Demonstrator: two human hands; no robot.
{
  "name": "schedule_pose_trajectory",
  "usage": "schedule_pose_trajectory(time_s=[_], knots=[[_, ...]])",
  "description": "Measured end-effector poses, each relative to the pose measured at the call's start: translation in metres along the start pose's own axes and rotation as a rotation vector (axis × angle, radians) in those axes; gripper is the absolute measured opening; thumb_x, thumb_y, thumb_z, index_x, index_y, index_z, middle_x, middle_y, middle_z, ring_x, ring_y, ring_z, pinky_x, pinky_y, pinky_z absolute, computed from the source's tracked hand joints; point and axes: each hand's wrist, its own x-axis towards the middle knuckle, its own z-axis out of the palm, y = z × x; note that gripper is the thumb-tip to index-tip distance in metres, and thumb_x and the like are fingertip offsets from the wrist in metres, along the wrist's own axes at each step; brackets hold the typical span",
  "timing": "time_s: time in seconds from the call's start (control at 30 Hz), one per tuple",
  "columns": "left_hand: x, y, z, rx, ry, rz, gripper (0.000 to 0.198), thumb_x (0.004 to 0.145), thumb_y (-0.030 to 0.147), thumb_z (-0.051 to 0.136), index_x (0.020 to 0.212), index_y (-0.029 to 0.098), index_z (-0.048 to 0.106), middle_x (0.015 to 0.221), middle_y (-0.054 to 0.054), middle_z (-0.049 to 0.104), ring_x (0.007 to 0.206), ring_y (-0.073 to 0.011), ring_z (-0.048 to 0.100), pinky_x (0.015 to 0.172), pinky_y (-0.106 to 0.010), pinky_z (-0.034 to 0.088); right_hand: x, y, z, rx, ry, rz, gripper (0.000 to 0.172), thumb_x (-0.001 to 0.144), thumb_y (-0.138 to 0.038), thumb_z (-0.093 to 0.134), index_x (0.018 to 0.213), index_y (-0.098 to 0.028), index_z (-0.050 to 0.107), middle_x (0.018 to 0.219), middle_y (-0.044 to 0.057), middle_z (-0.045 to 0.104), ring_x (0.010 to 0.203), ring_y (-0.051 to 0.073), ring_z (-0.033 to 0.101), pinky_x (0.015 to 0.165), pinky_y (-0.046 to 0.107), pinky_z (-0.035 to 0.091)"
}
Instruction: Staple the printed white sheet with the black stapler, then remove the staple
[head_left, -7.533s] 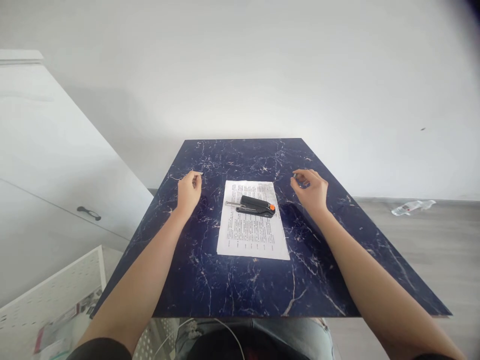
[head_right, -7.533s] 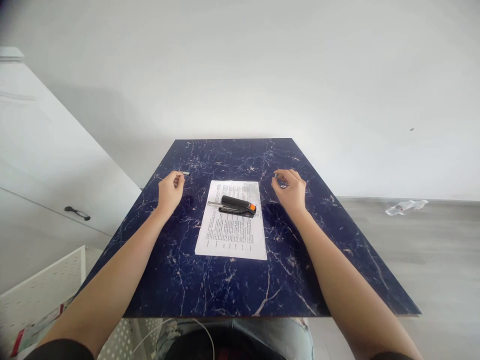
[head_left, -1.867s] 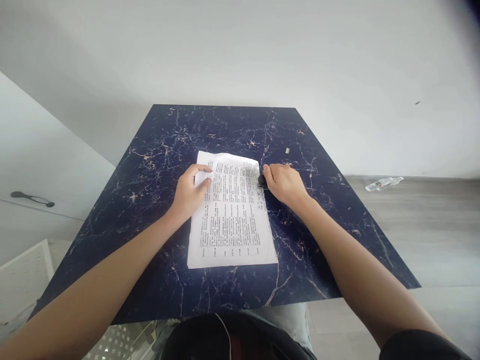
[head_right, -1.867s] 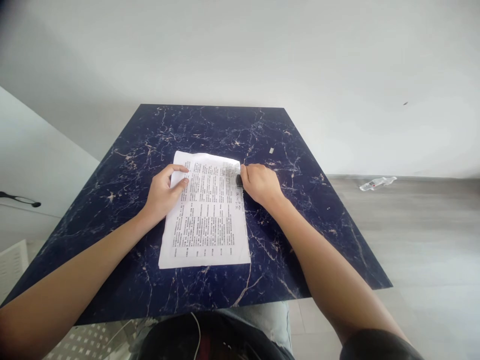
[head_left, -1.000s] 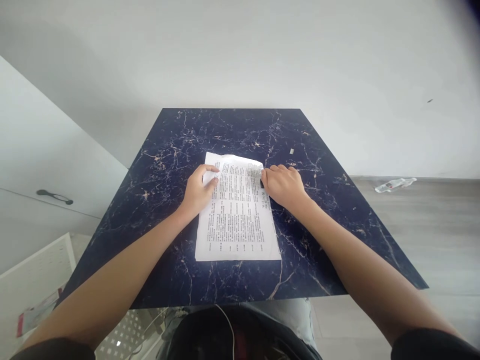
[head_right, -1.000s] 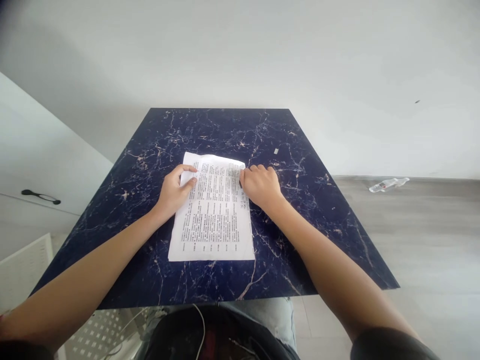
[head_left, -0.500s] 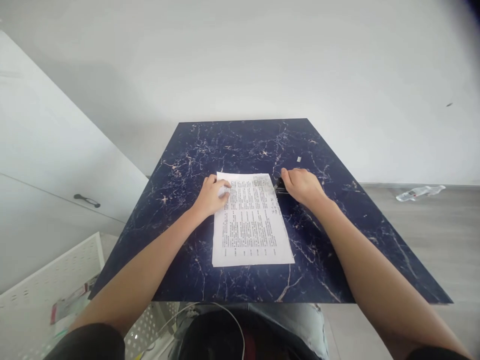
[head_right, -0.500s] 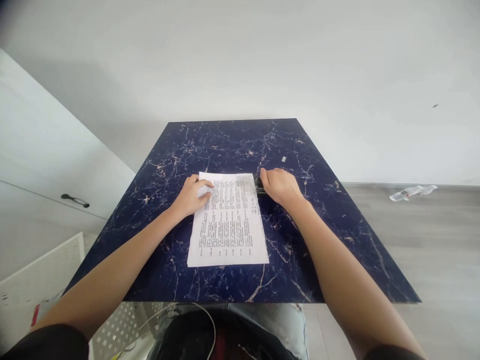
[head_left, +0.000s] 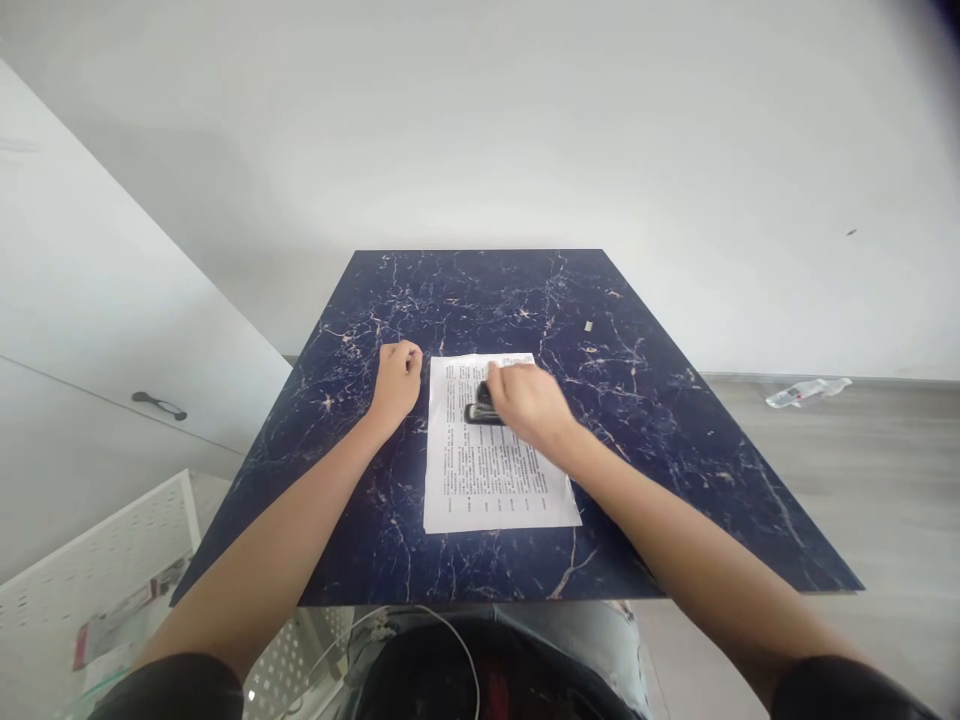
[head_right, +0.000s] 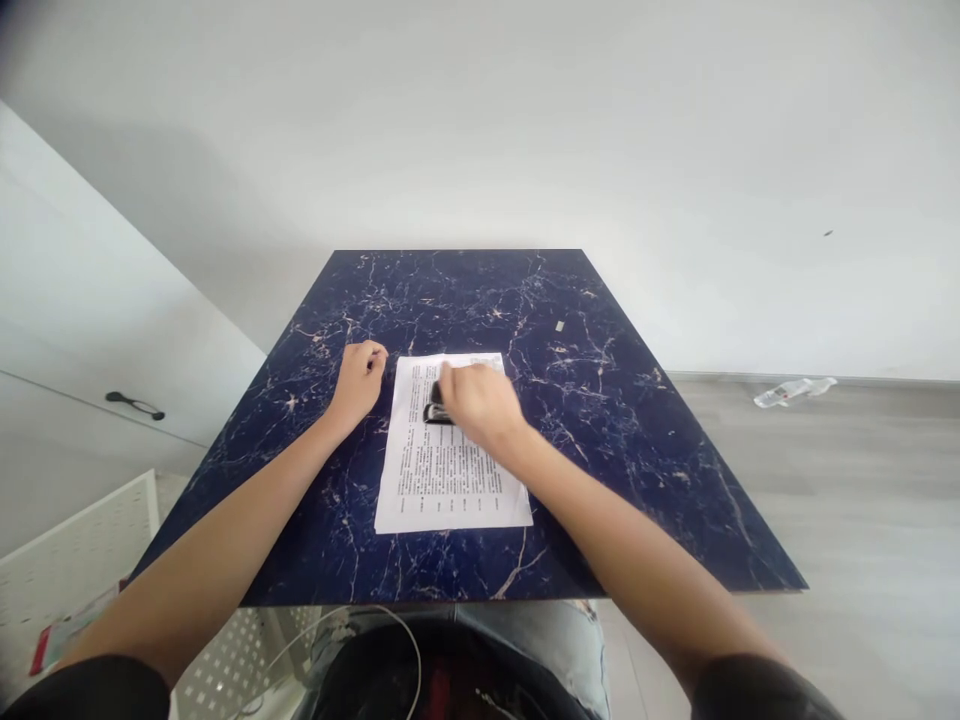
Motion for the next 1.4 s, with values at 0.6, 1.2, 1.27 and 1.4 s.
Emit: schedule_pose_trajectory(time_s=[0.6,1.2,1.27,1.4], knots=[[0.003,-0.011,0.002,-0.015,0.02,-0.028,0.017,0.098,0.019,0.045,0.094,0.024,0.061,0.102,-0.01,0.054,0.113,-0.028,0.053,0.105,-0.048,0.045,0.003,0.035,-0.009,0.078,-0.382,-0.459,0.05,0.088,-0.03,0.071,0.136,-0.027,0.061,0.107,0.007,0.077,0.09,0.024,0.07,0.078,0.036,0.05],[0.005,-0.011,0.003,-0.02,0.013,-0.077,0.019,0.1,0.021,0.044,0.093,0.023,0.062,0.103,-0.009,0.056,0.112,-0.0265,0.056,0.107,-0.046,0.044,-0.016,0.212,-0.079,0.194,0.088,-0.063,0.07,0.102,-0.071,0.03,0.139,-0.022,0.063,0.15,0.018,0.057,0.138,0.035,0.053,0.109,0.048,0.045],[0.004,-0.011,0.005,0.01,0.006,-0.078,0.02,0.1,0.022,0.043,0.094,0.023,0.062,0.104,-0.01,0.057,0.113,-0.0265,0.056,0.107,-0.045,0.044,0.01,0.225,-0.069,-0.014,0.017,-0.131,0.071,0.098,-0.074,0.043,0.15,-0.028,0.054,0.164,0.013,0.042,0.15,0.039,0.039,0.119,0.057,0.035],[0.005,-0.007,0.005,0.052,0.012,-0.064,0.025,0.103,0.026,0.039,0.095,0.022,0.063,0.103,-0.01,0.062,0.112,-0.0266,0.057,0.105,-0.043,0.046,0.043,0.244,-0.048,-0.202,-0.152,-0.239,0.081,0.097,-0.076,0.037,0.166,-0.035,0.025,0.175,0.002,0.008,0.16,0.037,0.009,0.128,0.061,0.012]])
